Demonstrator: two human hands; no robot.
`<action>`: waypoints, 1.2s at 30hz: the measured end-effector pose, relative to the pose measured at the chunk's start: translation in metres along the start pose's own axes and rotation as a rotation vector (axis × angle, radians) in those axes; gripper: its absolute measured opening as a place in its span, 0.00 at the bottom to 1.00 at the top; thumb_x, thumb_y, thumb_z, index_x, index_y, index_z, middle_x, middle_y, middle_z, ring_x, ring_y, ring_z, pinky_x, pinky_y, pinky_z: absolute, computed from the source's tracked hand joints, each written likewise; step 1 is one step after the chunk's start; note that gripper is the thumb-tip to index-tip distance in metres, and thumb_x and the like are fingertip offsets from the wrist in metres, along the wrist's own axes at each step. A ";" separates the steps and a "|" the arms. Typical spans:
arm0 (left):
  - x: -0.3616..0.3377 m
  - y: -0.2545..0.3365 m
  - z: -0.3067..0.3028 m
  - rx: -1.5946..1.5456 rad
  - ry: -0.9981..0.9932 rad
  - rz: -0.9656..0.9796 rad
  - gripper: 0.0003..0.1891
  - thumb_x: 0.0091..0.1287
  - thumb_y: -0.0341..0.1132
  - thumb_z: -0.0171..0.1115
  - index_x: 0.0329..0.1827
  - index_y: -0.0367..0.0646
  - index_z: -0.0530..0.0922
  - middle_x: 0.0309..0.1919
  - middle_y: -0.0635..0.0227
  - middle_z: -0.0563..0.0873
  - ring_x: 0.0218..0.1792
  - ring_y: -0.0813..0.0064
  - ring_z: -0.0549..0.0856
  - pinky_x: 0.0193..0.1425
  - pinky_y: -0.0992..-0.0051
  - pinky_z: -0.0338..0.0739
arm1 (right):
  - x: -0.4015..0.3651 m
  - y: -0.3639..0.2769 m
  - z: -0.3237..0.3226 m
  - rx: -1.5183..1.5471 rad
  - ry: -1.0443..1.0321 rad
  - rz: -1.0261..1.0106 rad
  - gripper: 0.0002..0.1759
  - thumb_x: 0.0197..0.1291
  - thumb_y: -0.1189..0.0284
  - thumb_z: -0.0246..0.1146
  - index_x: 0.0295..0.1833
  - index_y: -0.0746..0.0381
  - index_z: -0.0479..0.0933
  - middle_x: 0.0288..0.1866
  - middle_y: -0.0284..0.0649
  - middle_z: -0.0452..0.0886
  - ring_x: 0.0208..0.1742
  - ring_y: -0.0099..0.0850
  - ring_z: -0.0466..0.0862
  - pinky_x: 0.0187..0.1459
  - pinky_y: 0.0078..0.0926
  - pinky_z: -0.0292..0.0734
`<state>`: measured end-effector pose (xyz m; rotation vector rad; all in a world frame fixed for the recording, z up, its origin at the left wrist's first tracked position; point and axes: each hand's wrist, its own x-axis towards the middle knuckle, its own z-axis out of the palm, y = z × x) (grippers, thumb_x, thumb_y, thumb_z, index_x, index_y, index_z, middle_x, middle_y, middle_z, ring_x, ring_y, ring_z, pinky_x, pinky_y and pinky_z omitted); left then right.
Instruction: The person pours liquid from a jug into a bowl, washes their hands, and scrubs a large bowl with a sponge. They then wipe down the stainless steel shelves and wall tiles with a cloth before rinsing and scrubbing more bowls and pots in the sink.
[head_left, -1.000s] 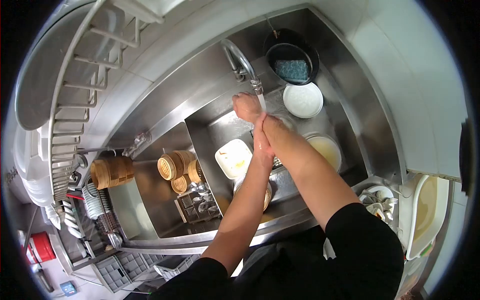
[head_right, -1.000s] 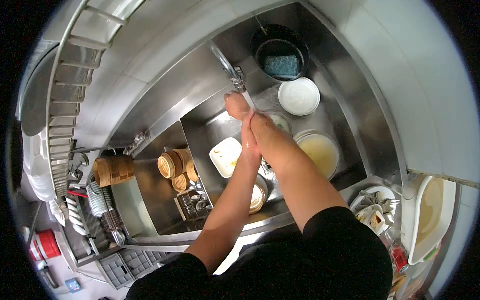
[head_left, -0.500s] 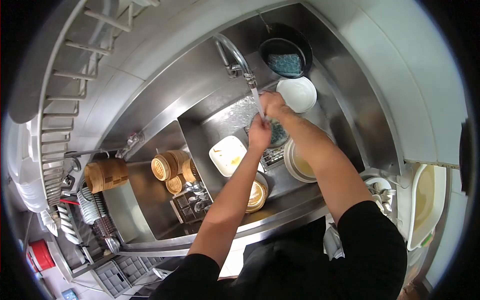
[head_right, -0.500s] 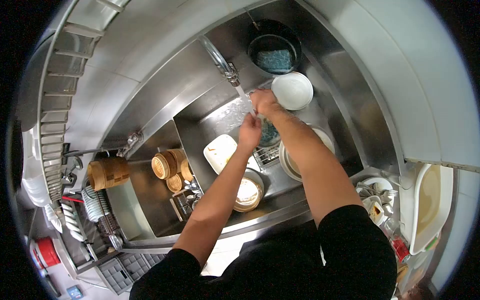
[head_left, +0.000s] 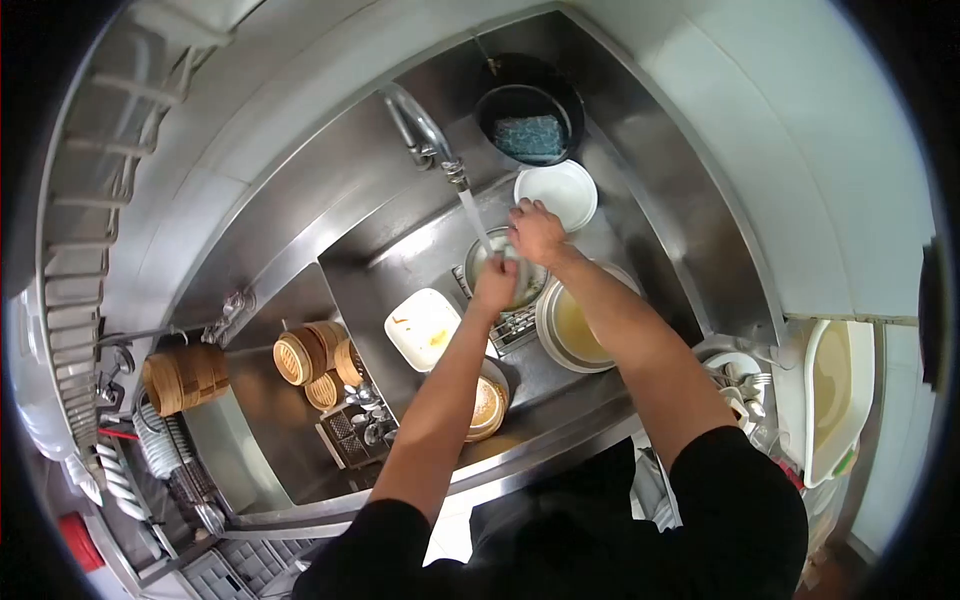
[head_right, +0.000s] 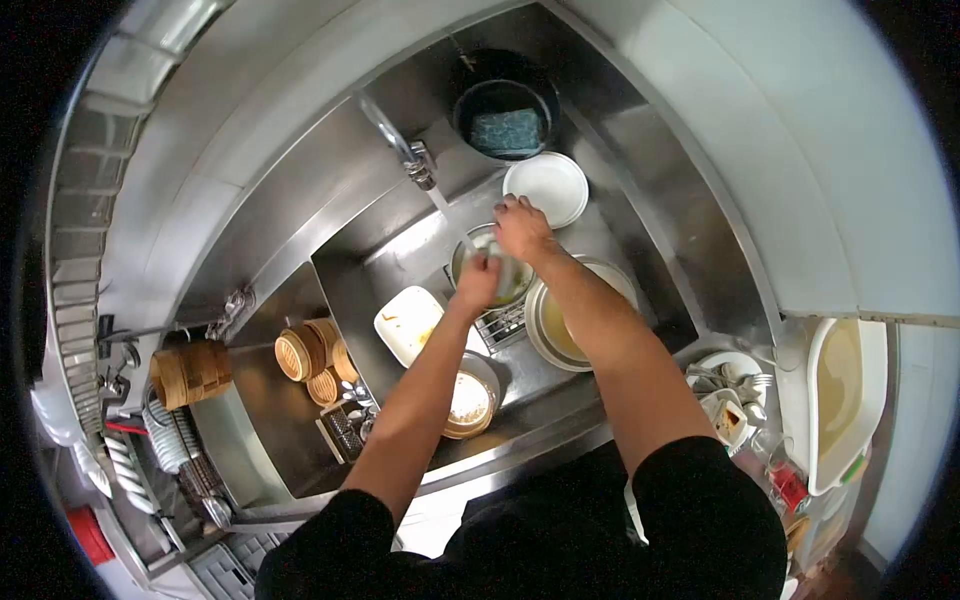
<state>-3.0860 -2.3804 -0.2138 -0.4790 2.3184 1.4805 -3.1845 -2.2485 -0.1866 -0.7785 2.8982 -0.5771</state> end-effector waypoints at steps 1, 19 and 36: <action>-0.003 -0.001 0.006 -0.035 0.148 0.052 0.20 0.73 0.41 0.57 0.58 0.34 0.80 0.55 0.40 0.83 0.56 0.44 0.83 0.58 0.60 0.76 | 0.006 0.005 0.008 0.044 0.086 0.019 0.17 0.60 0.65 0.64 0.51 0.63 0.81 0.60 0.46 0.78 0.62 0.45 0.77 0.59 0.44 0.78; -0.137 0.161 0.023 0.023 0.094 0.707 0.12 0.71 0.36 0.63 0.52 0.41 0.86 0.48 0.50 0.81 0.51 0.54 0.78 0.58 0.64 0.73 | 0.016 -0.030 0.004 -0.108 0.055 -0.190 0.17 0.68 0.63 0.53 0.53 0.60 0.79 0.61 0.45 0.77 0.67 0.42 0.73 0.66 0.42 0.68; -0.118 0.115 0.033 -0.718 0.491 0.132 0.24 0.80 0.42 0.53 0.75 0.42 0.69 0.62 0.54 0.75 0.65 0.60 0.73 0.73 0.68 0.64 | 0.069 -0.032 0.083 0.563 0.376 0.655 0.11 0.57 0.67 0.63 0.44 0.59 0.84 0.48 0.47 0.84 0.56 0.45 0.82 0.56 0.44 0.78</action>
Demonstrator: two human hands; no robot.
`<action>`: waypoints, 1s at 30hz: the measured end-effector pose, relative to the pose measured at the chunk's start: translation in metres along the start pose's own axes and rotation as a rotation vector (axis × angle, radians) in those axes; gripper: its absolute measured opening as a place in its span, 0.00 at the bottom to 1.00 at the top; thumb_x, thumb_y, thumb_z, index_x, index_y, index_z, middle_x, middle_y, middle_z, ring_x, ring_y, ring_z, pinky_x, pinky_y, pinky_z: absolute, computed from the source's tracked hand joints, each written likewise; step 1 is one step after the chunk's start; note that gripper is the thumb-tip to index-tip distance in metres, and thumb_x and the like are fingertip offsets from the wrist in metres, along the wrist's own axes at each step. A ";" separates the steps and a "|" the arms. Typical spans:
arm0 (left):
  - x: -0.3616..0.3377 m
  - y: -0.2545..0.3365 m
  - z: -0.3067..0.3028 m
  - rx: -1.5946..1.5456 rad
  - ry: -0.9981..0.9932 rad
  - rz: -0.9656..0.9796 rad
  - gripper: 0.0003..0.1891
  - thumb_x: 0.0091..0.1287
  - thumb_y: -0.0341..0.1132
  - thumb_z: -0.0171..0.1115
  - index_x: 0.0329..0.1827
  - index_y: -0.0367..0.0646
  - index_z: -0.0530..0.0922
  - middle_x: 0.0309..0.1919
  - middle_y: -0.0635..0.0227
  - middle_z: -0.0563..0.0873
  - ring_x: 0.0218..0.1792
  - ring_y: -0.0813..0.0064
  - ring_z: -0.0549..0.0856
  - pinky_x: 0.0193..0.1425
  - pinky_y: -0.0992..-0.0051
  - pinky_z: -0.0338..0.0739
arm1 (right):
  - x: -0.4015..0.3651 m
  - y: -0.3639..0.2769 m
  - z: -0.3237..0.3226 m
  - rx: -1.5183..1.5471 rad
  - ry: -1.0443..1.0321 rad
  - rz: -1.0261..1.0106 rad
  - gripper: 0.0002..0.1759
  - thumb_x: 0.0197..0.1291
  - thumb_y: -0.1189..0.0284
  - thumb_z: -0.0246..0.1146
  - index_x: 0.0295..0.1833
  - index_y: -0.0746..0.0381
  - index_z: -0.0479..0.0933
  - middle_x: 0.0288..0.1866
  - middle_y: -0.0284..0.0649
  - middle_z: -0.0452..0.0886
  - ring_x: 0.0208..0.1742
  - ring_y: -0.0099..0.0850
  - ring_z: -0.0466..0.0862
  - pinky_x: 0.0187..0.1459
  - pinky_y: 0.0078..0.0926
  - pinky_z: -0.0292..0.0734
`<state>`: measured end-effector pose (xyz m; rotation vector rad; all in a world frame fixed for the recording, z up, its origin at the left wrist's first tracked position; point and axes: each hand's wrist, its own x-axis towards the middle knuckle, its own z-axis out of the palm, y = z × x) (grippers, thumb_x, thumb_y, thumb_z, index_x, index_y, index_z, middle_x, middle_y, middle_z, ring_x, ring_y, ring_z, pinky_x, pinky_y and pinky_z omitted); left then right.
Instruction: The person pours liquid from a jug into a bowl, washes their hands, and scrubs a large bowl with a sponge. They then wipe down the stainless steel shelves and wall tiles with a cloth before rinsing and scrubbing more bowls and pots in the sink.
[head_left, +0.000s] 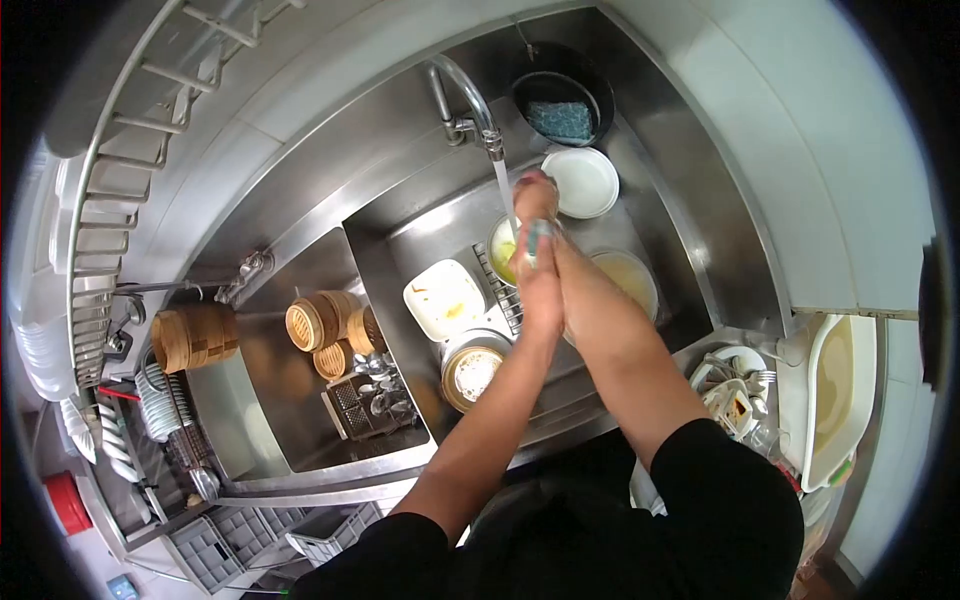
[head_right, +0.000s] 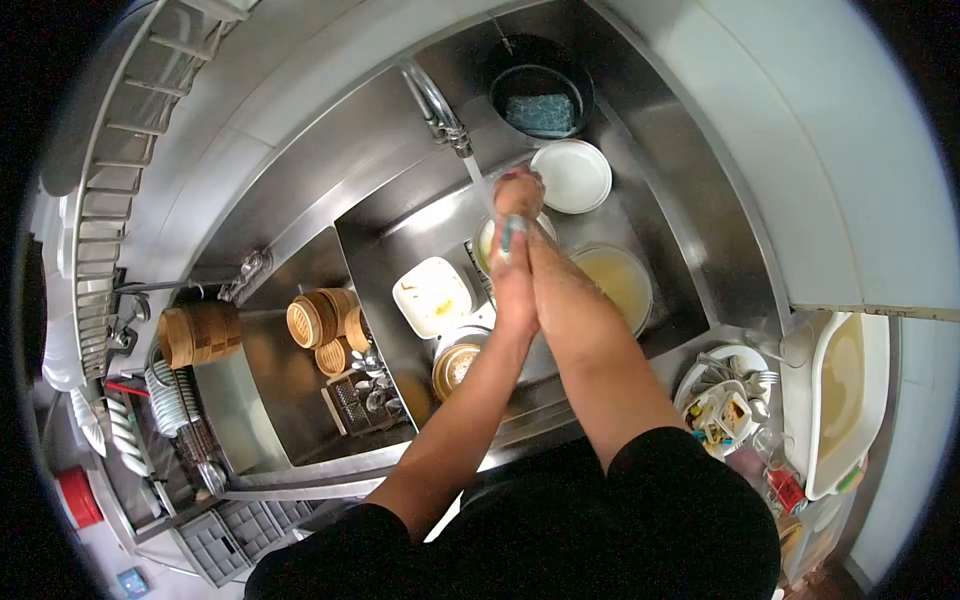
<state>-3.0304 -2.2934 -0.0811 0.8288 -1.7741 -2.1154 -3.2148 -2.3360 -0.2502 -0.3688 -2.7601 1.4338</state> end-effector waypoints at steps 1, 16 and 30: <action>0.011 -0.002 -0.001 -0.168 -0.018 -0.038 0.25 0.81 0.42 0.51 0.76 0.43 0.66 0.63 0.54 0.75 0.66 0.59 0.74 0.73 0.67 0.65 | 0.012 0.015 0.018 0.143 0.014 0.080 0.11 0.57 0.67 0.63 0.43 0.59 0.84 0.48 0.47 0.85 0.55 0.44 0.83 0.56 0.44 0.78; 0.079 -0.058 -0.052 -0.433 -0.174 -0.648 0.24 0.80 0.53 0.50 0.71 0.52 0.66 0.58 0.66 0.79 0.49 0.65 0.82 0.49 0.55 0.82 | 0.068 -0.097 0.004 0.605 -0.728 -0.206 0.12 0.65 0.64 0.61 0.42 0.63 0.80 0.36 0.42 0.85 0.38 0.40 0.85 0.36 0.39 0.79; 0.099 -0.056 -0.051 0.182 -0.232 -0.285 0.37 0.69 0.41 0.66 0.79 0.43 0.62 0.64 0.57 0.78 0.59 0.65 0.79 0.58 0.66 0.76 | 0.002 -0.042 -0.077 0.228 -0.412 -0.273 0.11 0.67 0.65 0.61 0.47 0.61 0.80 0.35 0.44 0.83 0.32 0.40 0.82 0.38 0.37 0.78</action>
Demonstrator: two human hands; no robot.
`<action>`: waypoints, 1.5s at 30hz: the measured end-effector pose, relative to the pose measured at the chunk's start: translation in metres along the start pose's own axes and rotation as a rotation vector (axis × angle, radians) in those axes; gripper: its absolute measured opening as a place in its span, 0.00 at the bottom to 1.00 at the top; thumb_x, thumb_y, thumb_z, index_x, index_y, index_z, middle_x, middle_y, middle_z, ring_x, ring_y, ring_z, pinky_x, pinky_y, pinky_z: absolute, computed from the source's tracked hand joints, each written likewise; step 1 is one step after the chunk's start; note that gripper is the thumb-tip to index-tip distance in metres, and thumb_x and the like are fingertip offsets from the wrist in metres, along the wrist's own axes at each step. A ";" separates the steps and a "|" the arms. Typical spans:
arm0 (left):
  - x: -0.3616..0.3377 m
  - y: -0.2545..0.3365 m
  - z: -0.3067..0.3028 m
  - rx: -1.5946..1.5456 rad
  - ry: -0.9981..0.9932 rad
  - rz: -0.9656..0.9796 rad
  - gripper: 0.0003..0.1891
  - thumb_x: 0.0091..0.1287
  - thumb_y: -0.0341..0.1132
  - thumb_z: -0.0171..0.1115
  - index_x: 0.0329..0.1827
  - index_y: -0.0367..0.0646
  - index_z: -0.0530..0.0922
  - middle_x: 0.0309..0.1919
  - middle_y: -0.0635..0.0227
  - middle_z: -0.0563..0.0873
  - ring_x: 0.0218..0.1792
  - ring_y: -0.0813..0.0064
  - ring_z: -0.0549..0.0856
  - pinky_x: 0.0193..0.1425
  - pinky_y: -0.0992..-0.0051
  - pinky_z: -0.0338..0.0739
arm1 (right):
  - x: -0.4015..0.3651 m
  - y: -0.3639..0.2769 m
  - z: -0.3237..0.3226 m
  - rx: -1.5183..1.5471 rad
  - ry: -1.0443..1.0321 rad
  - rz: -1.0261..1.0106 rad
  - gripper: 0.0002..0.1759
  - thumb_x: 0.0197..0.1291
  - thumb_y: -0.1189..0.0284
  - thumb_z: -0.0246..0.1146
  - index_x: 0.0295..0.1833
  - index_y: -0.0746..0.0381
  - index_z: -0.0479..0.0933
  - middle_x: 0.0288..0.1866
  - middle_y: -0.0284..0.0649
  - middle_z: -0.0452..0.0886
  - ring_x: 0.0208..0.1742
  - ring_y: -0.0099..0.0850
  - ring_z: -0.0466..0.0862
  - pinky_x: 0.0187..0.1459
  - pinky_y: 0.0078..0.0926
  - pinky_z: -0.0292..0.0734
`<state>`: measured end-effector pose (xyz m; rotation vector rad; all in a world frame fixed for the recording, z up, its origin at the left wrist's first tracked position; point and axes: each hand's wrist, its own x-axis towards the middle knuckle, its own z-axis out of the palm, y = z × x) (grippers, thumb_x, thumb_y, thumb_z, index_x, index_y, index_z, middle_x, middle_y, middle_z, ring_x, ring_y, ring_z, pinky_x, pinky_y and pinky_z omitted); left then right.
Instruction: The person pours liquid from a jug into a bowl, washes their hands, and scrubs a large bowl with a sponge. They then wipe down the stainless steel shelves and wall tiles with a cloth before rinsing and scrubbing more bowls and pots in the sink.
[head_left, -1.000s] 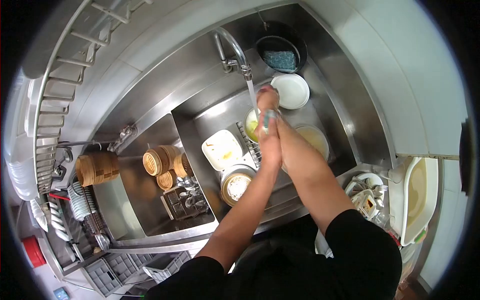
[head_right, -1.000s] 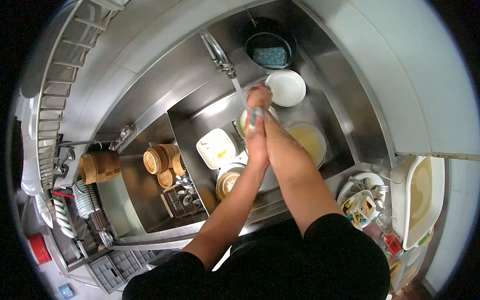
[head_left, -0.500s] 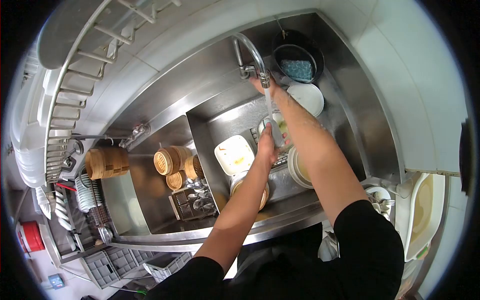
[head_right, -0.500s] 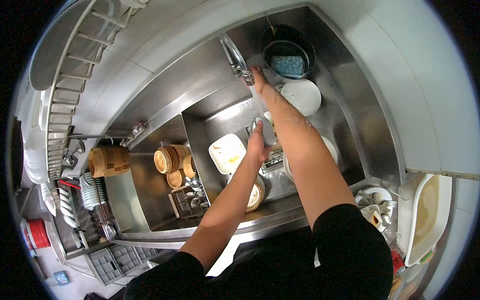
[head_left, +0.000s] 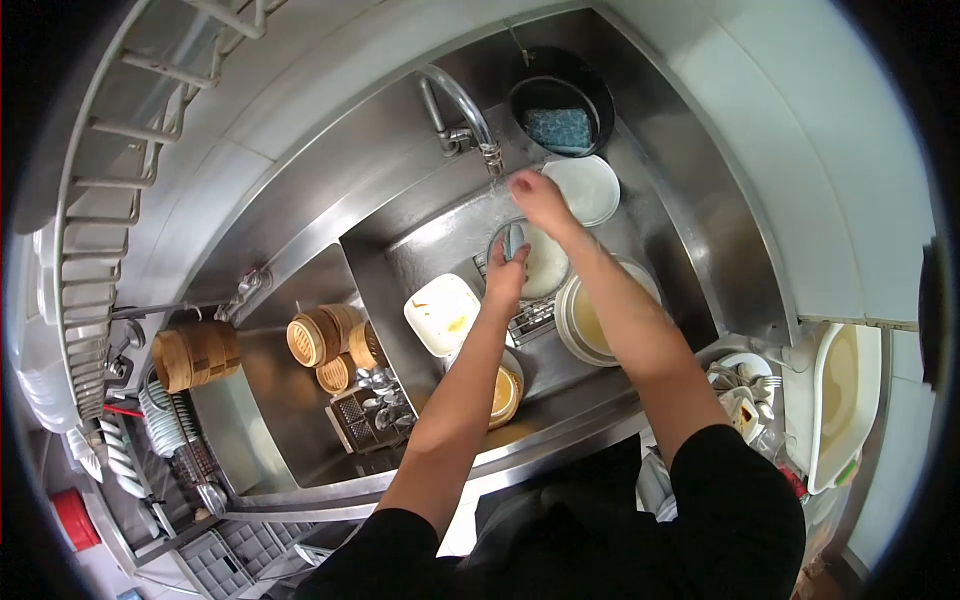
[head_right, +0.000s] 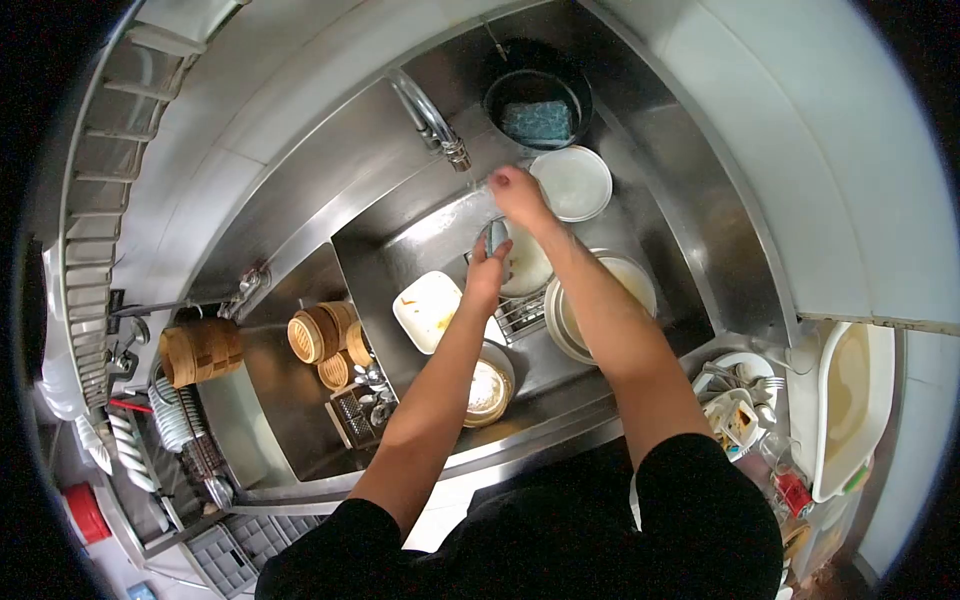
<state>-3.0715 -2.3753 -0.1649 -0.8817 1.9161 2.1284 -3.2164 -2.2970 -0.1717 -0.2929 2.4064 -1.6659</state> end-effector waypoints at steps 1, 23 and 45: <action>0.003 -0.005 -0.002 0.058 -0.017 0.123 0.36 0.69 0.41 0.67 0.78 0.40 0.64 0.66 0.54 0.77 0.63 0.62 0.77 0.64 0.65 0.73 | -0.025 0.010 -0.004 -0.104 0.147 -0.082 0.15 0.64 0.65 0.61 0.50 0.63 0.80 0.37 0.51 0.85 0.37 0.51 0.85 0.45 0.44 0.81; -0.166 0.054 0.088 0.629 -0.694 1.038 0.17 0.68 0.36 0.60 0.58 0.43 0.82 0.55 0.52 0.83 0.59 0.48 0.80 0.67 0.55 0.71 | -0.094 0.080 0.004 0.227 0.078 0.369 0.07 0.51 0.81 0.60 0.37 0.63 0.79 0.28 0.37 0.78 0.28 0.27 0.76 0.26 0.33 0.68; -0.313 0.070 0.015 0.841 -0.197 1.200 0.21 0.64 0.54 0.60 0.24 0.45 0.83 0.28 0.62 0.86 0.37 0.56 0.84 0.57 0.54 0.72 | -0.235 -0.157 0.050 0.239 -0.342 0.270 0.03 0.55 0.81 0.59 0.36 0.64 0.73 0.28 0.37 0.78 0.15 0.25 0.70 0.16 0.25 0.63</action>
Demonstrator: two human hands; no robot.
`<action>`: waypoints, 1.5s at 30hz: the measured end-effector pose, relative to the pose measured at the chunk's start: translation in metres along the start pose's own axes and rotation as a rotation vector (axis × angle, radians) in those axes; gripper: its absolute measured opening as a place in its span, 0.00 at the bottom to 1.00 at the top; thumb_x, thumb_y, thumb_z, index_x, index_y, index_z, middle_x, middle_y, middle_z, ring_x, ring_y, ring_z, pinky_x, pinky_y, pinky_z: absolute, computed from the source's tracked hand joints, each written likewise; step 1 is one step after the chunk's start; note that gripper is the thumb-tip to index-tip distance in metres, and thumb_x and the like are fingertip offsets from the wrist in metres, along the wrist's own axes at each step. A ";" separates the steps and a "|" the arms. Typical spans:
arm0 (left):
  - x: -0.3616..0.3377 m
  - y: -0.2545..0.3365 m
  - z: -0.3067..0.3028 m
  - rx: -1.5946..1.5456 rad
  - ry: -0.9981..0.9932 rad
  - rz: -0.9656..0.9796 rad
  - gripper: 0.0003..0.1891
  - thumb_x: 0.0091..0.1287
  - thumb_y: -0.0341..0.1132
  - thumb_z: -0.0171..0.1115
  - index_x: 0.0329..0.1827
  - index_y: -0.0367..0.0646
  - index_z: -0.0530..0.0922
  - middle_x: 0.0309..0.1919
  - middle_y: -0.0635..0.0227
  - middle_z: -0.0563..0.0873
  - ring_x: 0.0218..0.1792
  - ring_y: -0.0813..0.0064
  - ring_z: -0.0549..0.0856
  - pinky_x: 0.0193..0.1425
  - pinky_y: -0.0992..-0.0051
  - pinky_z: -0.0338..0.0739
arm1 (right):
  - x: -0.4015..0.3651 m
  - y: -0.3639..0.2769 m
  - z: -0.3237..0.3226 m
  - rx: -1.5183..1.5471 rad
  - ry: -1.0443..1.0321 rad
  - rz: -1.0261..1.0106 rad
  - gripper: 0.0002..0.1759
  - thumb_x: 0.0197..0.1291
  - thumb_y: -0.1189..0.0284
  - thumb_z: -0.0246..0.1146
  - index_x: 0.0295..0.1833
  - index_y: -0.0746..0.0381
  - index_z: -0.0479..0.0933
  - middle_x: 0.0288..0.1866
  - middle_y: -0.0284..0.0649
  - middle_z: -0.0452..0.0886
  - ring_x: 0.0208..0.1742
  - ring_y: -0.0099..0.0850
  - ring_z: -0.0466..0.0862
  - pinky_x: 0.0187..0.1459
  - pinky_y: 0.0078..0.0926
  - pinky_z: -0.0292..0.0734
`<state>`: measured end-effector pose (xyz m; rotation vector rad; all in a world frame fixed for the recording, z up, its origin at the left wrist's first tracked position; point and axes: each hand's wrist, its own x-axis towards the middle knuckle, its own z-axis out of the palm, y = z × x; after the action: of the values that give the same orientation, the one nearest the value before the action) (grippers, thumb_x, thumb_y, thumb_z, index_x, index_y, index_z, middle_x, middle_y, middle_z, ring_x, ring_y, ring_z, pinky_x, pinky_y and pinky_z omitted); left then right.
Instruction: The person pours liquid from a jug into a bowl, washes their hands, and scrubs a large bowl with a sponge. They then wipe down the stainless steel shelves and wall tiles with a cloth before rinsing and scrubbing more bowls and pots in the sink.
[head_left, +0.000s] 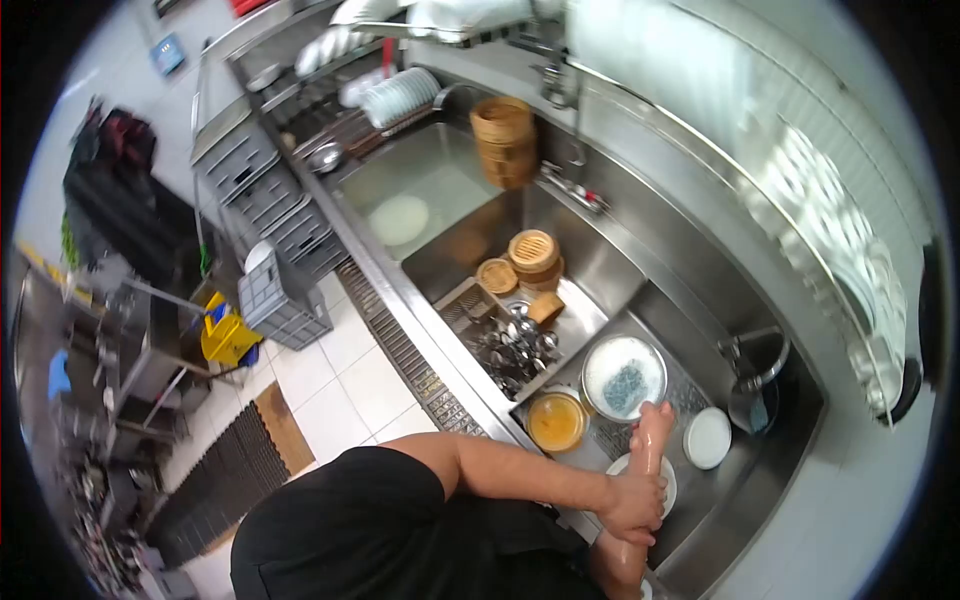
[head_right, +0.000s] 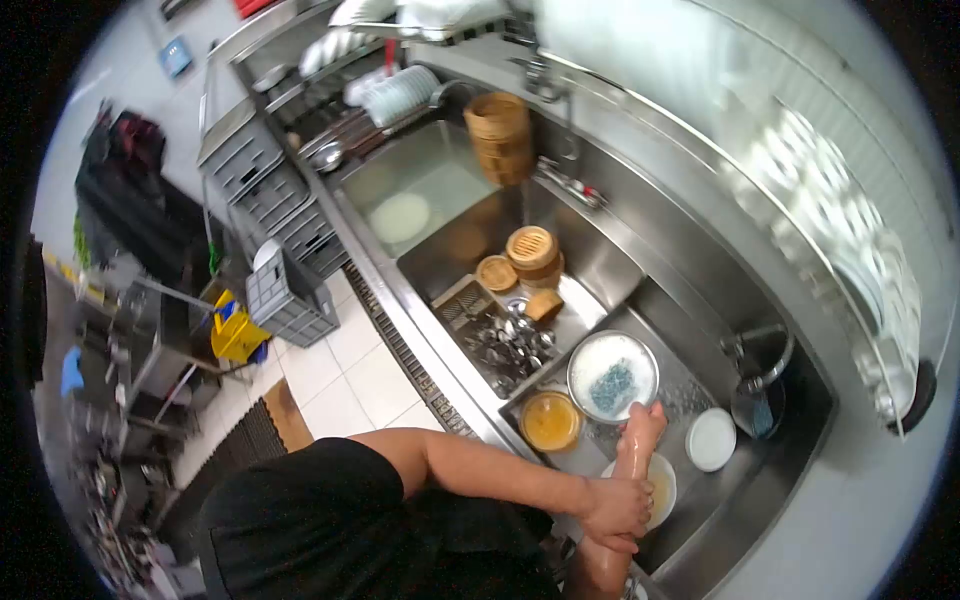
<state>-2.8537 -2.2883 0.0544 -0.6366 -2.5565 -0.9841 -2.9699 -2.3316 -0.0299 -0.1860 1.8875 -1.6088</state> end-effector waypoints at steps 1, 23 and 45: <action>-0.016 0.006 -0.015 -0.013 0.017 0.003 0.21 0.65 0.53 0.61 0.26 0.45 0.83 0.30 0.62 0.86 0.40 0.57 0.84 0.59 0.54 0.71 | -0.010 -0.009 0.020 -0.024 -0.042 0.011 0.03 0.55 0.81 0.59 0.36 0.64 0.73 0.28 0.36 0.78 0.16 0.25 0.70 0.16 0.24 0.63; -0.728 0.366 -0.076 0.505 1.325 -1.861 0.25 0.68 0.44 0.66 0.64 0.39 0.77 0.59 0.52 0.82 0.60 0.51 0.81 0.66 0.60 0.76 | -0.304 0.081 0.549 -0.147 -1.040 0.054 0.29 0.57 0.81 0.53 0.68 0.65 0.71 0.56 0.42 0.81 0.51 0.35 0.85 0.47 0.31 0.81; -0.759 0.566 0.324 -1.330 2.975 -2.110 0.26 0.71 0.55 0.58 0.58 0.40 0.81 0.37 0.57 0.87 0.41 0.63 0.87 0.46 0.62 0.81 | -0.847 0.325 0.893 -0.504 -1.549 0.198 0.10 0.59 0.82 0.57 0.46 0.63 0.76 0.33 0.34 0.81 0.23 0.22 0.75 0.21 0.23 0.64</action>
<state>-1.9661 -1.9075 -0.2060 -2.9615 -1.7811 1.6394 -1.7212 -2.5791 -0.0515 -1.0475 0.8988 -0.3909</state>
